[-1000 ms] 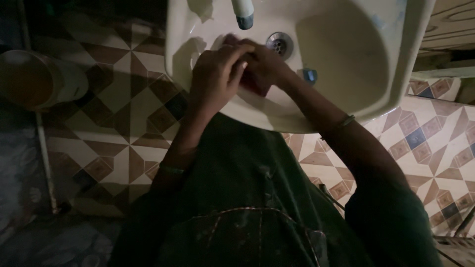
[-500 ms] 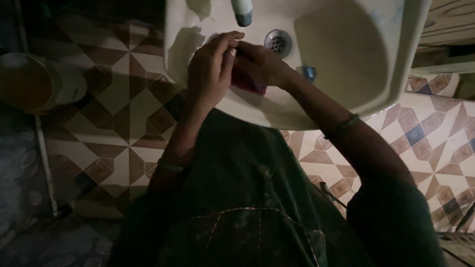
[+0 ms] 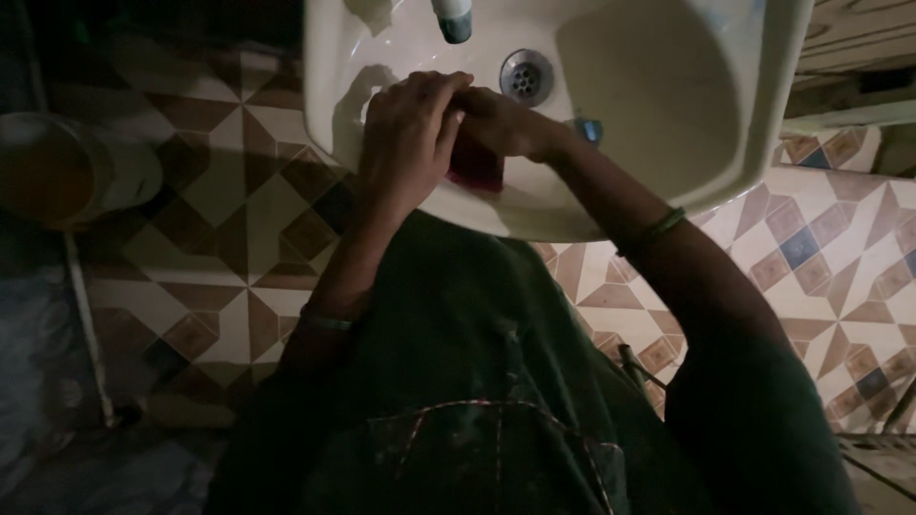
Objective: The person scrubs a white bathroom sink with a red sponge and blue soap, repeatedly rinsing the sponge and wiping the basin and faucet area. The person turns the tap on and off multiple times to rinse the sponge and the sink surface.
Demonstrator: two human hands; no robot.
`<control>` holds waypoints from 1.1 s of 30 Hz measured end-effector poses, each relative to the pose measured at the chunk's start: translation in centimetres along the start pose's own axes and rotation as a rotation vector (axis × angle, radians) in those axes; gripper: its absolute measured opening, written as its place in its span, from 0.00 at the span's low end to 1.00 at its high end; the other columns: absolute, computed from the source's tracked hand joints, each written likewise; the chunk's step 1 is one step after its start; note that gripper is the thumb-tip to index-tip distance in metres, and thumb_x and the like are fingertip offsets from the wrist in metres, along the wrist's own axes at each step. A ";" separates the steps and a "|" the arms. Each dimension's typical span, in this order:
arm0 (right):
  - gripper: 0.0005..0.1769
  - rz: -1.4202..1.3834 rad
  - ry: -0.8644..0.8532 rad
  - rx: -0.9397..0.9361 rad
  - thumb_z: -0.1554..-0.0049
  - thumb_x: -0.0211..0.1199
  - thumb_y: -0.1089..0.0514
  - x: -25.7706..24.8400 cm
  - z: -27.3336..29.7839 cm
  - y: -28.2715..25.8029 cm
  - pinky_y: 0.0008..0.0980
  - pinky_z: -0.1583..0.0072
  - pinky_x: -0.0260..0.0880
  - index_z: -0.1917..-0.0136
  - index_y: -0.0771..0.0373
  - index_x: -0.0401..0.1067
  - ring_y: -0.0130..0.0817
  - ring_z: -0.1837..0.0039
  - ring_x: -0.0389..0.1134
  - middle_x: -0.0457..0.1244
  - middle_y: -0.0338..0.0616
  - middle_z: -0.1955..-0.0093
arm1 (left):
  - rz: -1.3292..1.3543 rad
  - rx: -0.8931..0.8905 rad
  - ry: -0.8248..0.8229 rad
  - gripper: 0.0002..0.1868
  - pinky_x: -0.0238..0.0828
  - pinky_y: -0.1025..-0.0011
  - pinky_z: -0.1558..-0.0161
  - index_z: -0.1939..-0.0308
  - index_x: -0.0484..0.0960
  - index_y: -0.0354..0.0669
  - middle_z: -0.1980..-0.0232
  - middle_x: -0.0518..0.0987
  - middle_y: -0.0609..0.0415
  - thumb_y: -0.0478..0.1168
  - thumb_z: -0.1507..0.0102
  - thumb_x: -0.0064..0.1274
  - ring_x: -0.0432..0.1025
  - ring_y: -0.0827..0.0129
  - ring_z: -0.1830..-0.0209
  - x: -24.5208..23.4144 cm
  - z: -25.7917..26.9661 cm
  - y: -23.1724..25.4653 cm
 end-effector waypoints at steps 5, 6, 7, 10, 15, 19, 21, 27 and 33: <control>0.23 0.390 -0.009 0.148 0.28 0.48 0.50 -4.4 3.1 2.9 0.51 0.37 0.62 0.23 0.56 0.62 0.52 0.32 0.62 0.60 0.54 0.28 | -0.236 -0.056 -0.209 0.24 0.56 0.37 0.40 0.36 0.74 0.46 0.41 0.76 0.43 0.46 0.35 0.55 0.70 0.49 0.41 3.2 -0.3 -1.0; 0.22 0.532 0.109 0.246 0.33 0.53 0.50 -7.0 4.6 4.4 0.49 0.40 0.67 0.27 0.51 0.67 0.47 0.38 0.68 0.65 0.48 0.33 | -0.281 -0.039 -0.218 0.24 0.55 0.35 0.41 0.37 0.75 0.46 0.39 0.75 0.41 0.47 0.36 0.55 0.69 0.48 0.41 3.3 -0.3 -0.9; 0.21 0.672 0.228 0.345 0.37 0.57 0.50 -9.8 6.4 5.8 0.48 0.42 0.72 0.31 0.45 0.73 0.43 0.43 0.73 0.70 0.41 0.39 | -0.269 -0.075 -0.255 0.23 0.54 0.35 0.39 0.37 0.75 0.46 0.39 0.75 0.43 0.46 0.35 0.55 0.68 0.49 0.40 3.6 -0.3 -1.1; 0.15 0.875 0.260 0.167 0.38 0.66 0.51 -12.0 10.4 6.7 0.44 0.46 0.74 0.38 0.46 0.79 0.41 0.50 0.75 0.73 0.40 0.45 | -0.240 -0.153 -0.338 0.22 0.54 0.36 0.35 0.34 0.75 0.46 0.39 0.74 0.44 0.44 0.33 0.53 0.66 0.49 0.38 4.0 -0.2 -1.5; 0.15 0.998 0.161 0.360 0.44 0.70 0.45 -10.1 12.6 9.2 0.42 0.48 0.75 0.43 0.42 0.81 0.38 0.50 0.75 0.73 0.37 0.49 | -0.322 -0.152 -0.282 0.25 0.53 0.34 0.36 0.37 0.79 0.46 0.44 0.75 0.41 0.39 0.40 0.59 0.67 0.48 0.40 3.1 -0.5 -1.5; 0.18 0.886 0.046 0.361 0.47 0.71 0.42 -7.0 10.7 7.7 0.43 0.44 0.73 0.45 0.46 0.81 0.39 0.48 0.74 0.72 0.39 0.48 | -0.273 -0.142 -0.217 0.24 0.57 0.39 0.35 0.39 0.80 0.44 0.45 0.76 0.41 0.38 0.40 0.61 0.68 0.49 0.42 2.7 -0.7 -1.7; 0.15 0.800 -0.080 0.386 0.43 0.67 0.41 -5.0 10.1 6.8 0.43 0.42 0.73 0.45 0.45 0.81 0.37 0.46 0.75 0.73 0.35 0.46 | -0.262 -0.120 -0.187 0.24 0.60 0.42 0.35 0.39 0.80 0.43 0.45 0.77 0.40 0.37 0.40 0.61 0.69 0.50 0.43 2.5 -0.4 -1.6; 0.17 0.791 -0.297 0.459 0.42 0.63 0.40 -3.5 10.9 2.4 0.44 0.37 0.73 0.42 0.42 0.80 0.37 0.41 0.74 0.72 0.33 0.41 | -0.242 -0.082 -0.142 0.23 0.60 0.44 0.36 0.37 0.80 0.43 0.43 0.77 0.40 0.35 0.37 0.60 0.69 0.50 0.43 2.4 -0.1 -1.6; 0.20 0.548 -0.378 0.454 0.47 0.67 0.44 -2.6 14.1 -1.8 0.42 0.36 0.72 0.41 0.44 0.77 0.33 0.42 0.75 0.72 0.32 0.41 | -0.233 -0.111 -0.155 0.25 0.59 0.43 0.36 0.38 0.80 0.44 0.44 0.76 0.42 0.36 0.41 0.62 0.69 0.50 0.42 2.3 -0.4 -1.5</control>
Point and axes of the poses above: each hand's wrist, its own z-axis away from the middle knuckle, its own x-axis out of the palm, y = z × x, the point moved 10 cm from there along -z, towards the middle knuckle
